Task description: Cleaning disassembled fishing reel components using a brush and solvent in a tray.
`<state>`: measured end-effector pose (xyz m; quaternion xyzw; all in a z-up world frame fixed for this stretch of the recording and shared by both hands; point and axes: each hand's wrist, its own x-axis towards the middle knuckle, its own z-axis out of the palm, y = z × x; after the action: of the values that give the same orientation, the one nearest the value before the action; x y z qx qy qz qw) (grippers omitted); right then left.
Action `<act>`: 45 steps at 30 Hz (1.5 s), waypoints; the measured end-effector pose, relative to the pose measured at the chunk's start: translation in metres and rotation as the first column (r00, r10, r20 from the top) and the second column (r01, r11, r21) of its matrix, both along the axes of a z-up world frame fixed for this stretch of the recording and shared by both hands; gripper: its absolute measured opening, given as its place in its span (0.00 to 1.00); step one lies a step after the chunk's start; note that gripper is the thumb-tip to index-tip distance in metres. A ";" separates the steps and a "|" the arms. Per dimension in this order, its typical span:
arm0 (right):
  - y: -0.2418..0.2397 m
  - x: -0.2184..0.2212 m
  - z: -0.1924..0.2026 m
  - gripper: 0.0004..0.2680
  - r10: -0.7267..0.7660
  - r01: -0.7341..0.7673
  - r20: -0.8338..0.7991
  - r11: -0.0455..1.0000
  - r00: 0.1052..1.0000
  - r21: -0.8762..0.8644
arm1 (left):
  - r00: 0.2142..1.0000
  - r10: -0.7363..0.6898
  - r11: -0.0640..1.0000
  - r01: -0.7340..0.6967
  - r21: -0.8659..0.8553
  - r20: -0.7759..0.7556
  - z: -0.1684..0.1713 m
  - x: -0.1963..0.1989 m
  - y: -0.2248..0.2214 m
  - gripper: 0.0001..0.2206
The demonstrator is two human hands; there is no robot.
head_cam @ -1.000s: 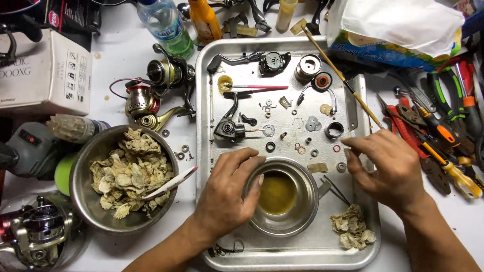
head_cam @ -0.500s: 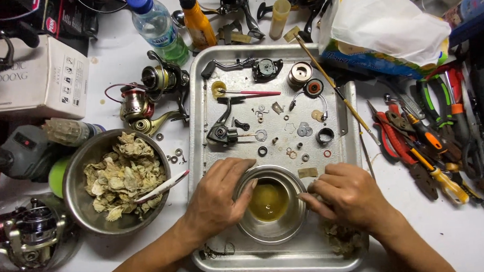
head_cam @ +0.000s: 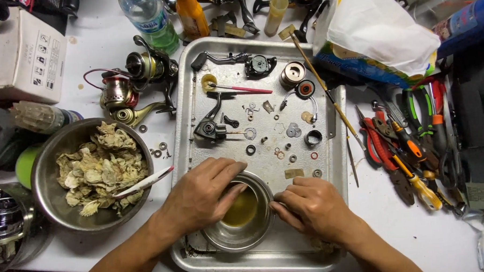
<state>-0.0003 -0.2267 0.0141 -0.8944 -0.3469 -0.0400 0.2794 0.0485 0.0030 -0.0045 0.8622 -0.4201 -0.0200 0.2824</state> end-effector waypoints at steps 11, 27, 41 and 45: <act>-0.004 -0.001 -0.001 0.05 0.016 -0.016 0.016 1.000 1.000 0.000 | 0.998 -0.053 0.998 0.053 -0.022 -0.017 0.012 -0.001 0.004 0.16; -0.029 0.014 -0.027 0.04 -0.427 0.463 0.225 0.875 0.876 -0.141 | 0.992 0.122 0.989 -0.123 -0.078 -0.017 -0.002 -0.007 0.008 0.11; -0.009 0.023 -0.035 0.06 -0.365 0.432 0.241 0.824 0.900 -0.367 | 0.976 0.118 0.974 -0.149 -0.173 -0.181 -0.018 -0.007 0.004 0.08; -0.006 0.024 -0.033 0.06 -0.365 0.444 0.264 0.810 0.893 -0.384 | 0.967 0.125 0.963 -0.172 -0.207 -0.224 -0.020 -0.006 0.004 0.07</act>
<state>0.0232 -0.2328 -0.0186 -0.9798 -0.1714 -0.1001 0.0260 0.0421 0.0069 -0.0245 0.8471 -0.3214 -0.0417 0.4212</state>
